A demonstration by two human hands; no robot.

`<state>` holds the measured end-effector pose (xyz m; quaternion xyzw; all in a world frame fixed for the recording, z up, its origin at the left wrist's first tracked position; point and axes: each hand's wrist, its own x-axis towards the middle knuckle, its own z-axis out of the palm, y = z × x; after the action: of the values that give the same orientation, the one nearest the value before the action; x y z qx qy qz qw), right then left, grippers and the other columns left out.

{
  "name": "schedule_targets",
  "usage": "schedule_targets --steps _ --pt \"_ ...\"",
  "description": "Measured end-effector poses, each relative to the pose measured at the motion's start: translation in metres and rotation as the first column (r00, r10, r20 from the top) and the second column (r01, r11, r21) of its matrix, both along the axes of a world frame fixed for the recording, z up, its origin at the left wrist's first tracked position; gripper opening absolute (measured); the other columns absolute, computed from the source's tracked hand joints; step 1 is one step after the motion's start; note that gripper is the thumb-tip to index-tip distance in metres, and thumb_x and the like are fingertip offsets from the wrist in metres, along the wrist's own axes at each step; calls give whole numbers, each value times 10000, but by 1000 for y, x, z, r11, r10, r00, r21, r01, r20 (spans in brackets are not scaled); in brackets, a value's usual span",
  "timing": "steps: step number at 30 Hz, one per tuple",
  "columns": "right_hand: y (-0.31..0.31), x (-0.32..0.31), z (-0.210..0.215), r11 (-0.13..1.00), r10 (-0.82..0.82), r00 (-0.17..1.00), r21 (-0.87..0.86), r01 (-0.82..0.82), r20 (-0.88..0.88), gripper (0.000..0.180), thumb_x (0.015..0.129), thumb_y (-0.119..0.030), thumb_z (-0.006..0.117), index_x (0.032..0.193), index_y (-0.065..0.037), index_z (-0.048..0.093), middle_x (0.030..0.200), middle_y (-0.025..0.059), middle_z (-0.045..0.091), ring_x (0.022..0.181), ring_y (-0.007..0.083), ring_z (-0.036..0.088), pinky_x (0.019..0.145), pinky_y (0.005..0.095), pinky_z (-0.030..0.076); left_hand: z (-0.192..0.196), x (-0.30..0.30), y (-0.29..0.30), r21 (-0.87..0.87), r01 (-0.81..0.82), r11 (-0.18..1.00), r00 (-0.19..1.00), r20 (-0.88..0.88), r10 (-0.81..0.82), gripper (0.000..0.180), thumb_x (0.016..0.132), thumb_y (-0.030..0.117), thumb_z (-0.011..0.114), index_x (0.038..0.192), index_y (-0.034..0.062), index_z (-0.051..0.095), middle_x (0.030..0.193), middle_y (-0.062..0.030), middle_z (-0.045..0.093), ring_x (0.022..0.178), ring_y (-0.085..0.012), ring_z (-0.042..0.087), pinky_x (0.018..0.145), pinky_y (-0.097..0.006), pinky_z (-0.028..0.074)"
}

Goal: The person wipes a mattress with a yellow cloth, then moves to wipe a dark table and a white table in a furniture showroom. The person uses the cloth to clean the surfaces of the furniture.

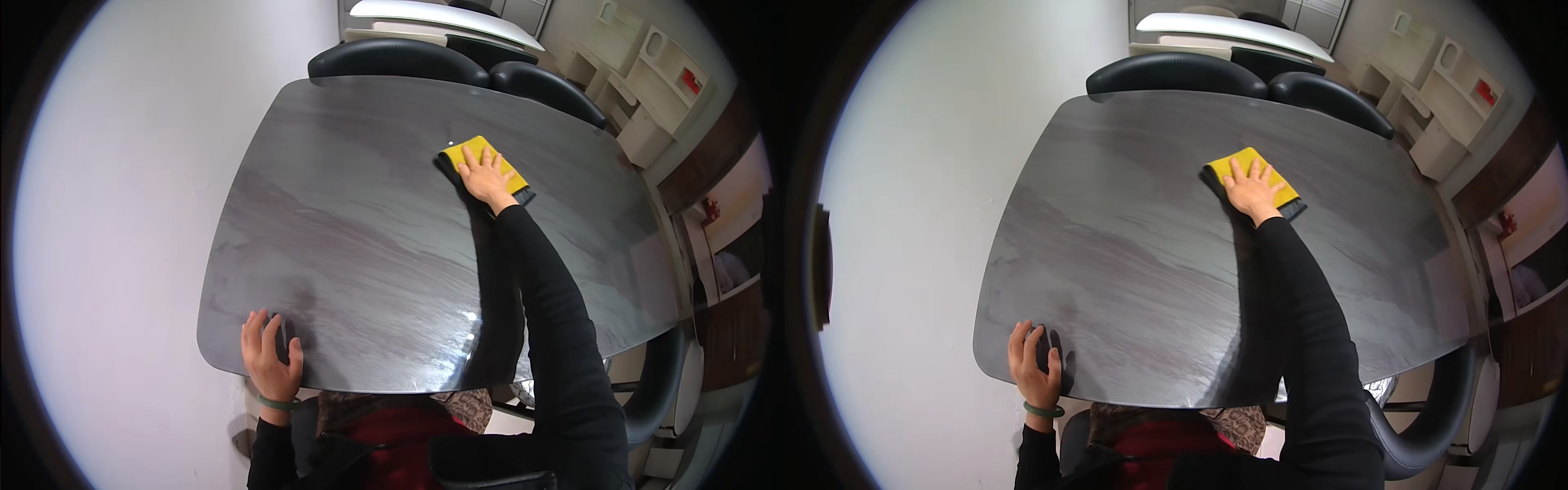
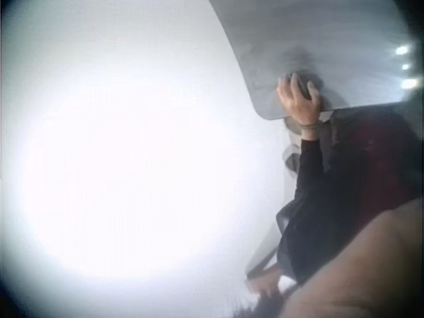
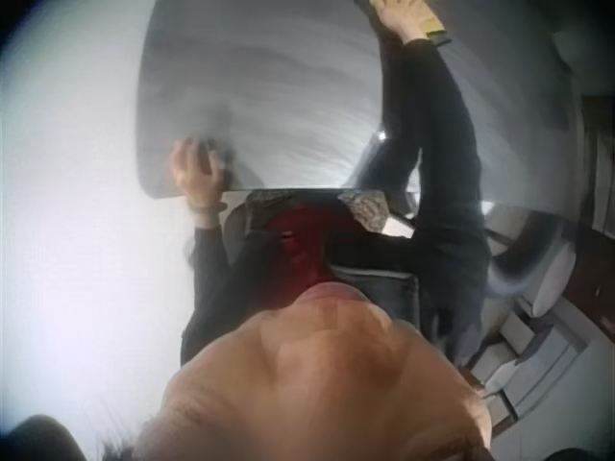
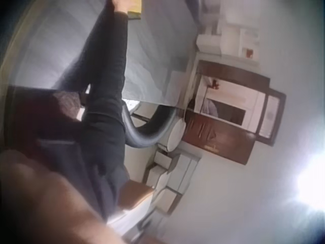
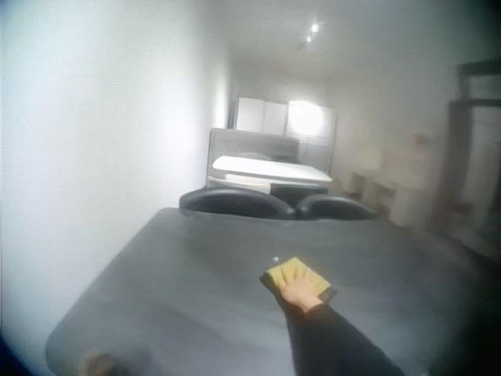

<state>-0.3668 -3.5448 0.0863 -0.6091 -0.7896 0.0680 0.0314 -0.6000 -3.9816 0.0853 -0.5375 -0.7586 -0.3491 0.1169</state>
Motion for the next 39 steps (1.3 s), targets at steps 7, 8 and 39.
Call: schedule_targets --steps 7,8,39 --pt "-65 -72 2 882 463 884 66 -467 66 570 976 -528 289 1505 -325 231 1581 147 131 1453 398 74 1092 685 82 2 2 -1 -20 -17 1000 1000 2 17 387 742 149 638 1101 5 614 1240 -185 541 1199 -419 479 1030 -537 352" --pt "-78 -76 1 843 528 846 73 -533 71 569 977 -529 285 1505 -325 232 1580 151 134 1452 400 76 1093 683 88 1 3 -1 -18 -19 1000 1000 4 19 387 742 148 638 1101 5 614 1239 -184 542 1197 -418 481 1029 -536 354" --pt "-259 56 19 743 666 743 25 -668 67 601 944 -498 428 1494 -317 268 1558 177 151 1437 421 110 1075 695 146 -3 0 -2 43 9 999 999 -33 -7 322 828 178 610 1109 22 602 1237 -171 543 1193 -407 489 1032 -515 353"
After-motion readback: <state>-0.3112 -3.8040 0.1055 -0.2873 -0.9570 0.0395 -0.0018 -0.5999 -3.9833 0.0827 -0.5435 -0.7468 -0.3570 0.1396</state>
